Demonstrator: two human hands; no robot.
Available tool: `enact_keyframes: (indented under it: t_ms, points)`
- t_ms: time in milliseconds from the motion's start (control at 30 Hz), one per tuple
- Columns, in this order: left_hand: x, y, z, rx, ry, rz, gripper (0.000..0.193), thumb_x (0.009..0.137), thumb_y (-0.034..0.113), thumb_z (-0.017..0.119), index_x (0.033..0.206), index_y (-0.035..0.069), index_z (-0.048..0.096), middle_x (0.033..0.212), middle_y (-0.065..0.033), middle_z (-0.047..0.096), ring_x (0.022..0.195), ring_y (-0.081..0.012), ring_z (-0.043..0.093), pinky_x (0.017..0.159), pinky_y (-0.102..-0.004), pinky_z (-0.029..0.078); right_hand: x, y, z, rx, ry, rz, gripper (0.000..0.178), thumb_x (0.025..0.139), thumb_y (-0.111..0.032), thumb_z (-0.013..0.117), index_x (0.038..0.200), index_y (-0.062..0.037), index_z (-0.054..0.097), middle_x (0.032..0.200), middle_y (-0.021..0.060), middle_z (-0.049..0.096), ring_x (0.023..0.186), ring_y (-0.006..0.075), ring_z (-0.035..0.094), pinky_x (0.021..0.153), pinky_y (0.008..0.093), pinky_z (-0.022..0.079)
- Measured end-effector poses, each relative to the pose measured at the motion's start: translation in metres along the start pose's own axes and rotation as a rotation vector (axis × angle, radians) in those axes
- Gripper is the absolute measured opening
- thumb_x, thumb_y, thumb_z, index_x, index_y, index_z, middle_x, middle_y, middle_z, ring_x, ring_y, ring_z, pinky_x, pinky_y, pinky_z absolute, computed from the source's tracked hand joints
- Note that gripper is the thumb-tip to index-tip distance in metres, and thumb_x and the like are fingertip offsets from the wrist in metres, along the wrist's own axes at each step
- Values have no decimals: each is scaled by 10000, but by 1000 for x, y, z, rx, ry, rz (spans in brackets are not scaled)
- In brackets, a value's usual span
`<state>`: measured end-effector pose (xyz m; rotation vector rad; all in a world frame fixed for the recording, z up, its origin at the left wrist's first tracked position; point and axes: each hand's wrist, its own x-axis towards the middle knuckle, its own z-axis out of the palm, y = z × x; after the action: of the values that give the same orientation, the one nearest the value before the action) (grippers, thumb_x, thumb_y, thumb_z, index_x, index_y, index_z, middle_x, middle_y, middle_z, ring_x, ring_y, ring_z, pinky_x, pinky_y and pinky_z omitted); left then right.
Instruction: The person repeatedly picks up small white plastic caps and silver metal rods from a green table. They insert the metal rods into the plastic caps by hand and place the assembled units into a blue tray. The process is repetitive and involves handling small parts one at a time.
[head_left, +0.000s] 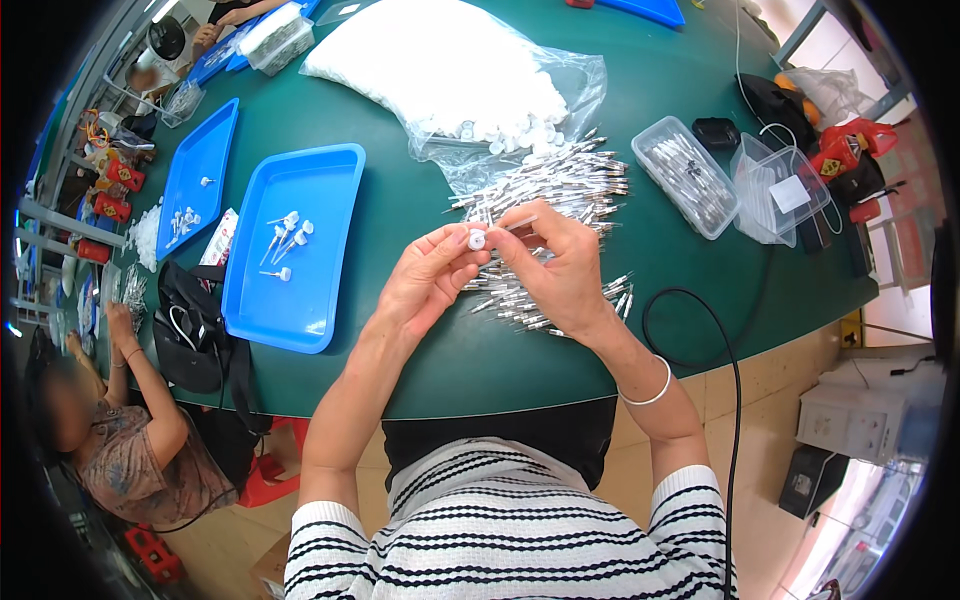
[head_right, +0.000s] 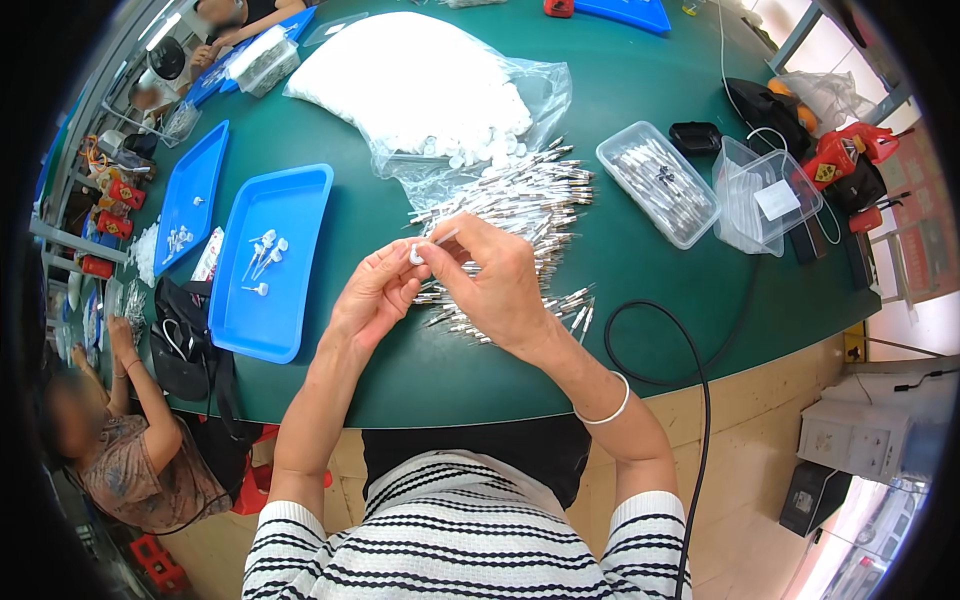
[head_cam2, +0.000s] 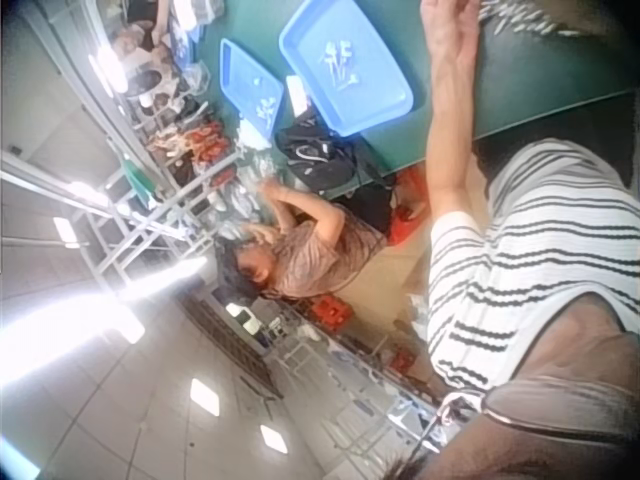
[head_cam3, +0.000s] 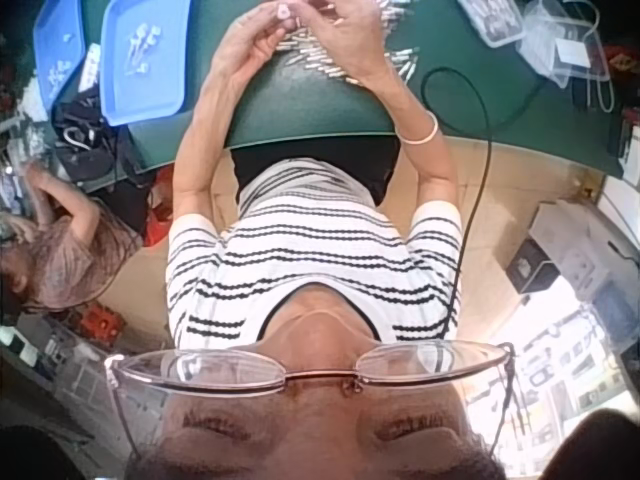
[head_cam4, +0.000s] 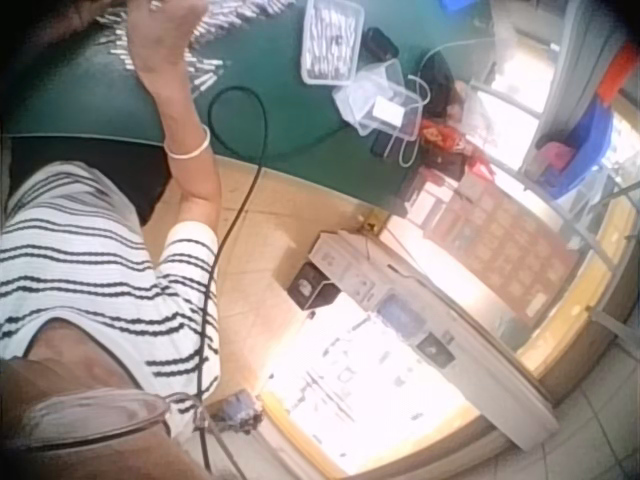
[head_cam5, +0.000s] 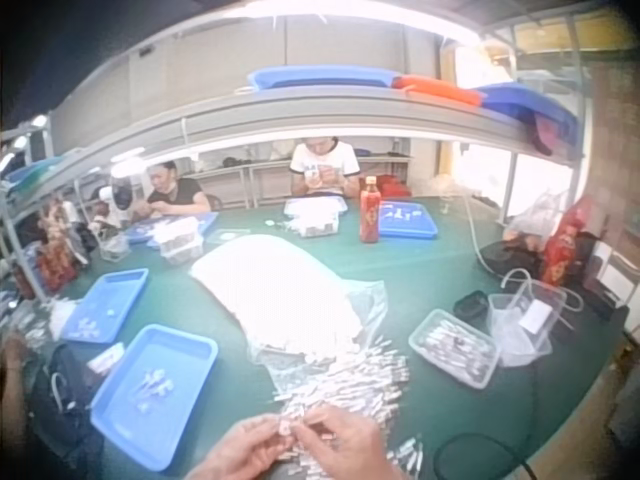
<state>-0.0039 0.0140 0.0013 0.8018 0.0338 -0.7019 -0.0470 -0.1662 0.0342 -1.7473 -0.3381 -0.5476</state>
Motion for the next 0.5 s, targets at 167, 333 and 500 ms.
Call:
enact_keyframes:
  t_ms: [167,333,500]
  points:
    - [-1,0,1,16,-2,0,237,954,164,658,1105,-19,657,965,-72,701,855,-111,696,728,-183,591,0,2,1,-53,-3,-68,88,876,-54,706,919,-2,651,803,103,687,665,182,700,582,280,535]
    - [0,0,1,34,2,-5,243,955,174,658,1101,-19,657,963,-67,698,852,-107,694,725,-182,588,0,3,0,-88,-11,-78,92,872,-61,708,917,-5,651,792,102,681,648,193,693,574,288,528]
    - [0,0,-1,40,1,-2,245,957,183,655,1099,-18,655,964,-68,697,855,-105,693,724,-182,588,1,2,-1,-98,-8,-82,99,871,-72,713,909,-7,648,779,99,677,642,191,690,561,292,520]
